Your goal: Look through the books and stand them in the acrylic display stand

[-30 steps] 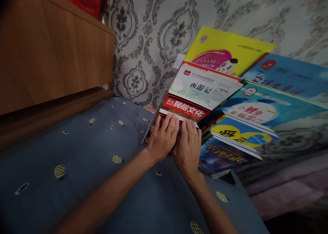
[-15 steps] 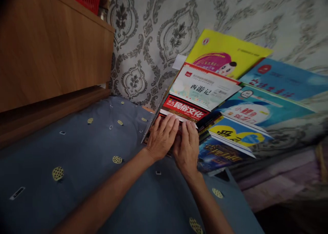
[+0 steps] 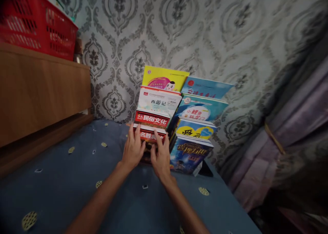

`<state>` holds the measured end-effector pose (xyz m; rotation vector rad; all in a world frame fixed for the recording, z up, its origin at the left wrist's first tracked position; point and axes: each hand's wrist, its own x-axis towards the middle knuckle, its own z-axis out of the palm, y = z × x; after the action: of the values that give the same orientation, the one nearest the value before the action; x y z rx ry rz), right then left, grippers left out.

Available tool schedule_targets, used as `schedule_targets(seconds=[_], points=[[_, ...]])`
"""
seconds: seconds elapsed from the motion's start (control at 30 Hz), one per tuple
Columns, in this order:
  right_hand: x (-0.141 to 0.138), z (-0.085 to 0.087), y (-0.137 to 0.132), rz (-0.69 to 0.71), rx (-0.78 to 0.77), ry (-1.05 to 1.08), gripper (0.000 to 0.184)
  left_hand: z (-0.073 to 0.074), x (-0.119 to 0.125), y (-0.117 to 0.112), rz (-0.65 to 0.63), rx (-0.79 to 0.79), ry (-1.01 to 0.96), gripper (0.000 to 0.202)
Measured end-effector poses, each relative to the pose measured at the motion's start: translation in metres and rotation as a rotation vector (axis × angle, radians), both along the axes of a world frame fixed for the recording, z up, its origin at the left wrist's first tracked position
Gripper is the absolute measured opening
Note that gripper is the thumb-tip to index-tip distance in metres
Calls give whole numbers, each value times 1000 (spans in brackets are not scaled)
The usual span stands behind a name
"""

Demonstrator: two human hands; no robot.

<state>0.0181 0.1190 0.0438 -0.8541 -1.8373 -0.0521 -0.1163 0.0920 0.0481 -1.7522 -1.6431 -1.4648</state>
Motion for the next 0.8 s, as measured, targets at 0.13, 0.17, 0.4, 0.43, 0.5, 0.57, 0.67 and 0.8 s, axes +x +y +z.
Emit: schedule_targets(seconds=[0.13, 0.17, 0.4, 0.43, 0.5, 0.57, 0.67, 0.8], points=[[-4, 1, -1, 19, -17, 85, 56, 0, -1, 2, -29, 44, 3, 66], [-5, 1, -1, 12, -18, 104, 56, -1, -1, 2, -34, 55, 5, 66], [-9, -1, -3, 5, -34, 144, 59, -5, -4, 6, -65, 110, -10, 66], [-9, -1, -4, 16, -41, 141, 60, -4, -4, 5, -64, 104, -10, 66], [-6, -1, -5, 38, -60, 133, 62, -3, -4, 3, -64, 96, -11, 67], [-1, -1, -8, 58, -80, 117, 63, -1, -5, 1, -69, 94, -8, 66], [9, -3, -16, 83, -101, 65, 66, 1, -6, -4, -75, 76, 14, 65], [29, -11, -29, 114, -89, -1, 68, 5, -10, -9, -83, 57, 48, 66]])
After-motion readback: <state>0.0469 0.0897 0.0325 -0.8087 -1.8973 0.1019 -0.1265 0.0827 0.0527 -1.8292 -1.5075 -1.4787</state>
